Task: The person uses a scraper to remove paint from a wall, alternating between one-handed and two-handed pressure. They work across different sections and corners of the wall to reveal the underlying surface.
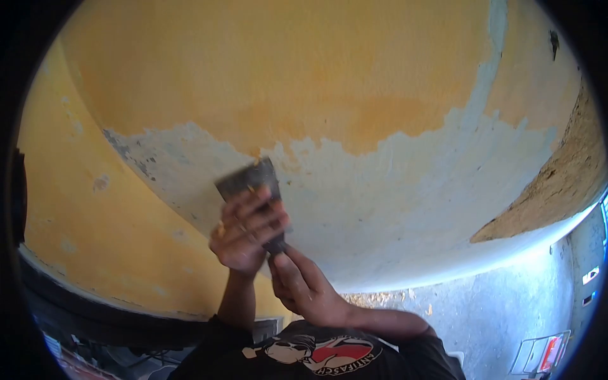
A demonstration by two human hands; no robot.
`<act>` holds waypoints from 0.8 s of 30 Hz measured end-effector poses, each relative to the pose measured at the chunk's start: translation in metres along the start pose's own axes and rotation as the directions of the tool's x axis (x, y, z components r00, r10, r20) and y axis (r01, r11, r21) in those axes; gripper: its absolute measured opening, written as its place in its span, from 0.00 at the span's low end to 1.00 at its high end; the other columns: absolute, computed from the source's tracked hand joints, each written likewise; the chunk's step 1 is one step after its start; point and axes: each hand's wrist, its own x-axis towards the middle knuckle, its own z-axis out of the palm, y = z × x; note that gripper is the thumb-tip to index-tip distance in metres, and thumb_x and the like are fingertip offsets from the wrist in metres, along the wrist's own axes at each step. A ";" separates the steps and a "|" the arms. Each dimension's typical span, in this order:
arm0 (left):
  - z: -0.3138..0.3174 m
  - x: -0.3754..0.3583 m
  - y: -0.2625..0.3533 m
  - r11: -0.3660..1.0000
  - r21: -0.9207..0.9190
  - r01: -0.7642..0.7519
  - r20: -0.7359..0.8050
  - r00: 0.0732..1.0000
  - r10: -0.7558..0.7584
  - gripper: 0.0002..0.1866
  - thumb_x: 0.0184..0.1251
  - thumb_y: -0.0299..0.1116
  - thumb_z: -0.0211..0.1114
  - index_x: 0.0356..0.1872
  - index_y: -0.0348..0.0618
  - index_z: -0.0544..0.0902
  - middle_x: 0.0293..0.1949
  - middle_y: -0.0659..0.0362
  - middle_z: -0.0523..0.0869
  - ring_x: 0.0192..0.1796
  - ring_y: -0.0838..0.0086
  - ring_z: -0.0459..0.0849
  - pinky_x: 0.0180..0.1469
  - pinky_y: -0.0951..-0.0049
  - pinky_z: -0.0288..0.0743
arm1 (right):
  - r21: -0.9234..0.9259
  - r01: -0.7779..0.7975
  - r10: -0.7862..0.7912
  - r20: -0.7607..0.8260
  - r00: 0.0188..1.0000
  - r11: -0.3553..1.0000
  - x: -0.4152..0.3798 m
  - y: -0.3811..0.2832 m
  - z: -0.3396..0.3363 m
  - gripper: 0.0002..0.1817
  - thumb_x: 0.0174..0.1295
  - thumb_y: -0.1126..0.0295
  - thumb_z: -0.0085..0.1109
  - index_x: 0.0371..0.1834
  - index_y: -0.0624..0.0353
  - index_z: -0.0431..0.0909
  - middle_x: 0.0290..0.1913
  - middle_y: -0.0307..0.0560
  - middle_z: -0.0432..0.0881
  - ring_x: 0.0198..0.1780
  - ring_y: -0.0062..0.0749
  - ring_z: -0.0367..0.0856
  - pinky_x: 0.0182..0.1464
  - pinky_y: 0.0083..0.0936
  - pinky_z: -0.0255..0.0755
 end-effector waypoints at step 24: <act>0.004 -0.021 0.010 1.000 0.007 0.019 -0.037 0.999 -0.018 0.07 0.58 0.27 0.67 0.33 0.49 0.92 0.40 0.61 0.92 0.56 0.65 0.87 0.61 0.62 0.73 | -0.017 -0.025 0.024 -0.013 1.000 1.000 -0.015 0.017 -0.013 0.15 0.80 0.56 0.37 0.41 0.55 0.64 0.23 0.29 0.59 0.21 0.12 0.54 0.22 0.15 0.49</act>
